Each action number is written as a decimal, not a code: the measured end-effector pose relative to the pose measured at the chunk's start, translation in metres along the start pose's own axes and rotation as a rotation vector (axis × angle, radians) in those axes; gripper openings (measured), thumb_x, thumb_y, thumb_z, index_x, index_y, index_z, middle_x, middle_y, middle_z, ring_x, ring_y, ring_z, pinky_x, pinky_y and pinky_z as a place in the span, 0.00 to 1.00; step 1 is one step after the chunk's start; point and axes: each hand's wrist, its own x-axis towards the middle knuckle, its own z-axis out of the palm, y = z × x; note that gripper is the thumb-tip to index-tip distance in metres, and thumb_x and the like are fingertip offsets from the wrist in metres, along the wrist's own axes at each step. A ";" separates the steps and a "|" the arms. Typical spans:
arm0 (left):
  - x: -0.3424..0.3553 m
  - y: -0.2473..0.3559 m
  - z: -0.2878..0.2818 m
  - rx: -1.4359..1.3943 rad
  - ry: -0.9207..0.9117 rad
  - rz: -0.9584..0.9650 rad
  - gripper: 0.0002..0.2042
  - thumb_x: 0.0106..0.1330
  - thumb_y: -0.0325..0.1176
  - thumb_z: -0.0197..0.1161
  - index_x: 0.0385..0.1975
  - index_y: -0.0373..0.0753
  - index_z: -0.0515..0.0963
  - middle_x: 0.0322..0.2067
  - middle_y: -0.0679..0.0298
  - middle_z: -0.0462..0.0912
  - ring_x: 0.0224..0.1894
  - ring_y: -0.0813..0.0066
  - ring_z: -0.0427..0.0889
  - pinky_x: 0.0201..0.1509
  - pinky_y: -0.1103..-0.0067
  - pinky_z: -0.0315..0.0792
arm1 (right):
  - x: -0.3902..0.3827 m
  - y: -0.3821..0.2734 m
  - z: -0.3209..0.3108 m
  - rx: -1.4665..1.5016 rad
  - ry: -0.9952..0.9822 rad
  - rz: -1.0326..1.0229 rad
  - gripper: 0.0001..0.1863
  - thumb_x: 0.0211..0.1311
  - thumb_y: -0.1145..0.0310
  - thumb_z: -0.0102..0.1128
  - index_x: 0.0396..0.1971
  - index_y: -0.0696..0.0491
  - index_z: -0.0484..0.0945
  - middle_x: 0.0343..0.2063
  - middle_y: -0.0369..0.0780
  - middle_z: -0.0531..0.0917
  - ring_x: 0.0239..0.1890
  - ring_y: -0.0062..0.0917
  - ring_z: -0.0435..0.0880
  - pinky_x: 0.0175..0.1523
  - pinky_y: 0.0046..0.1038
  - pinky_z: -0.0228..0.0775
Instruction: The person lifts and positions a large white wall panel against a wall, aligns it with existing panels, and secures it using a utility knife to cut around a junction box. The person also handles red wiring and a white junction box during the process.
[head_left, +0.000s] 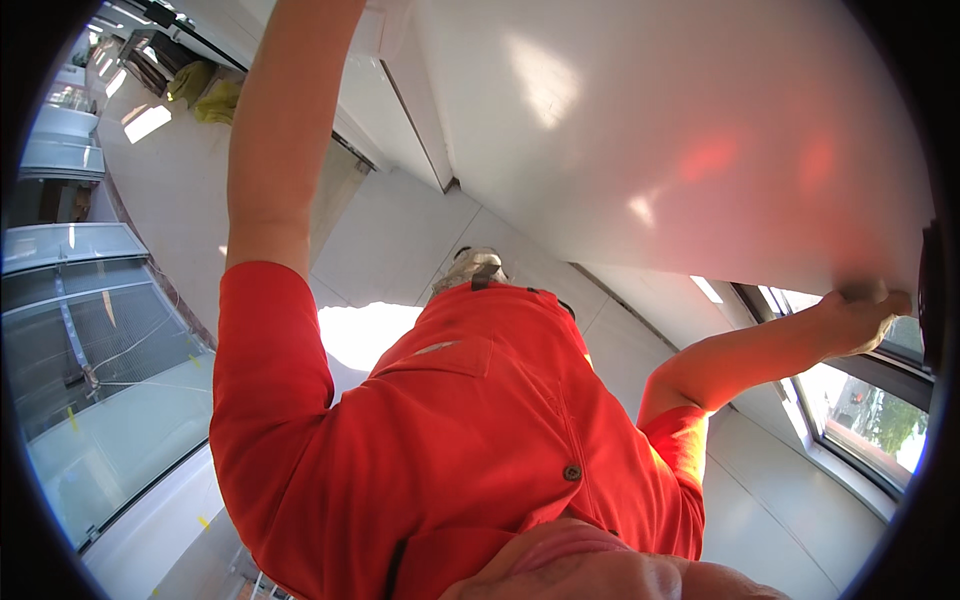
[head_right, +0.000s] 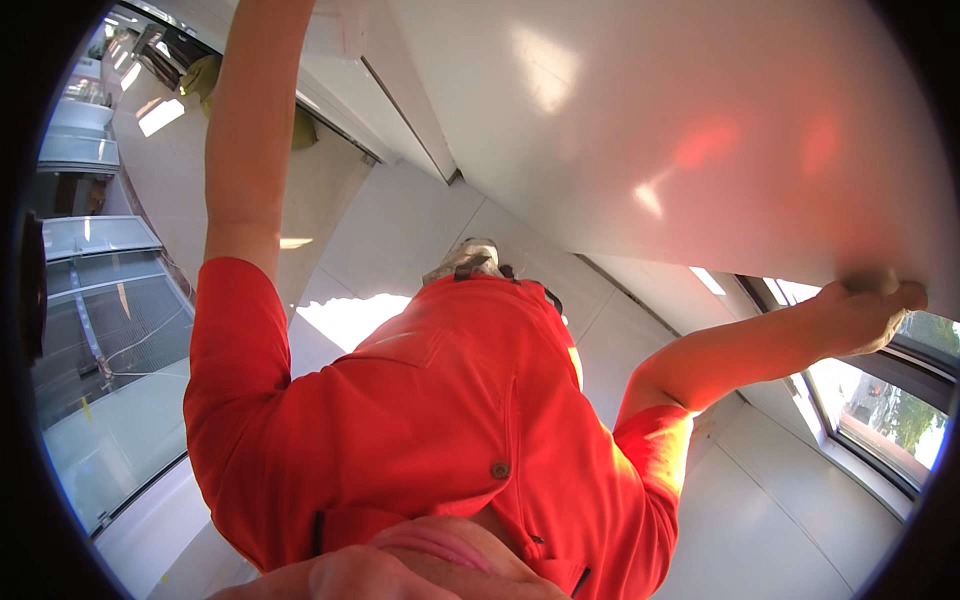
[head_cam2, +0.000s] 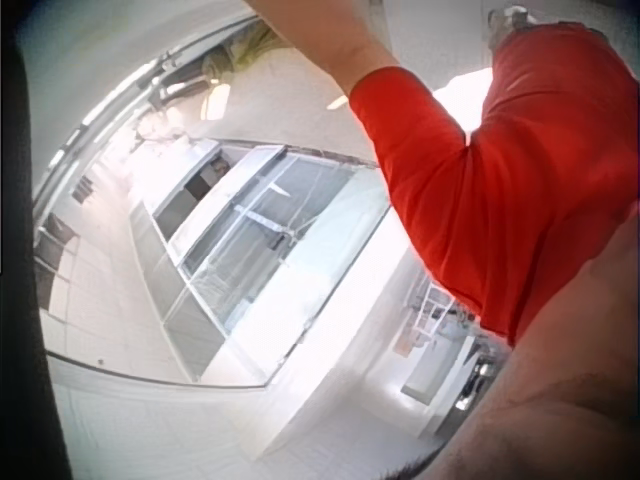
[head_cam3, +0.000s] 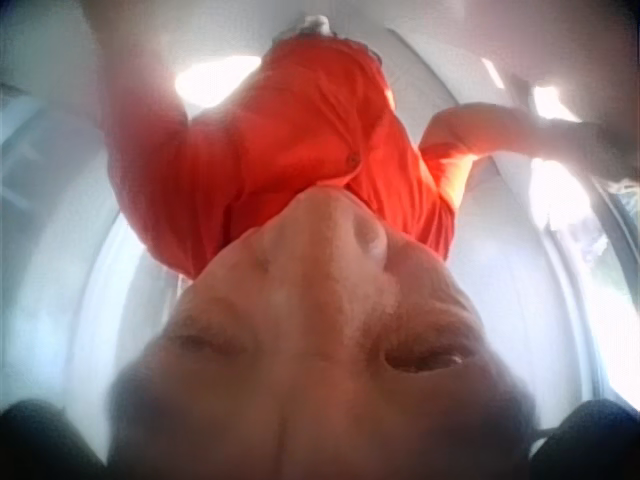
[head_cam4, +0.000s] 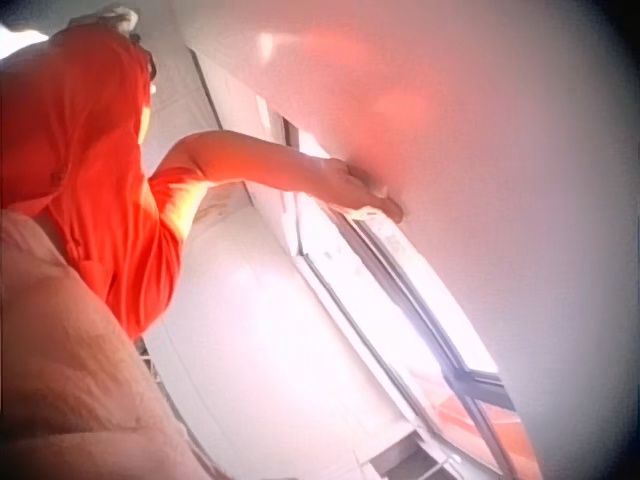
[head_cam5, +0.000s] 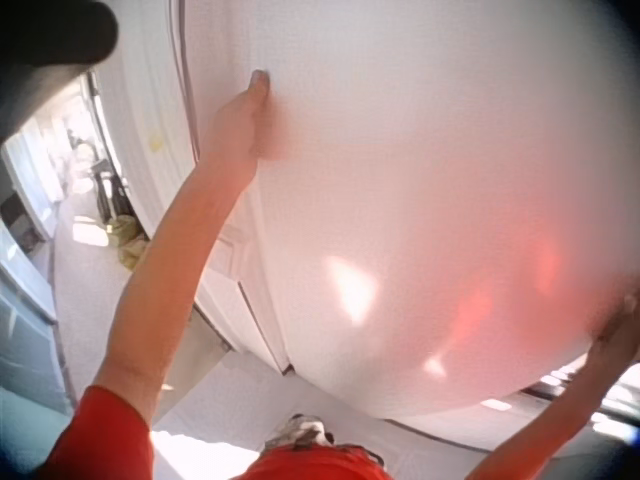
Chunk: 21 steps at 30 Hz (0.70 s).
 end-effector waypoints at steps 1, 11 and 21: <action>0.013 -0.013 -0.007 -0.057 0.033 0.026 0.28 0.80 0.58 0.61 0.52 0.33 0.85 0.45 0.63 0.86 0.45 0.72 0.81 0.51 0.74 0.76 | 0.006 0.004 -0.002 -0.034 -0.057 -0.082 0.30 0.75 0.45 0.64 0.50 0.63 0.84 0.48 0.42 0.87 0.43 0.29 0.85 0.47 0.33 0.81; 0.013 0.005 0.001 -0.027 -0.004 -0.187 0.27 0.72 0.61 0.67 0.40 0.38 0.84 0.30 0.73 0.74 0.33 0.79 0.70 0.37 0.75 0.67 | 0.047 0.042 -0.034 0.342 -0.341 0.060 0.28 0.80 0.46 0.64 0.59 0.58 0.83 0.41 0.35 0.87 0.39 0.17 0.83 0.44 0.22 0.76; 0.005 0.007 -0.027 0.112 0.061 -0.234 0.29 0.74 0.61 0.66 0.54 0.37 0.86 0.29 0.75 0.75 0.30 0.82 0.67 0.38 0.77 0.64 | 0.023 0.030 -0.009 0.441 -0.506 -0.034 0.24 0.83 0.47 0.60 0.42 0.56 0.84 0.26 0.30 0.79 0.25 0.11 0.71 0.29 0.21 0.63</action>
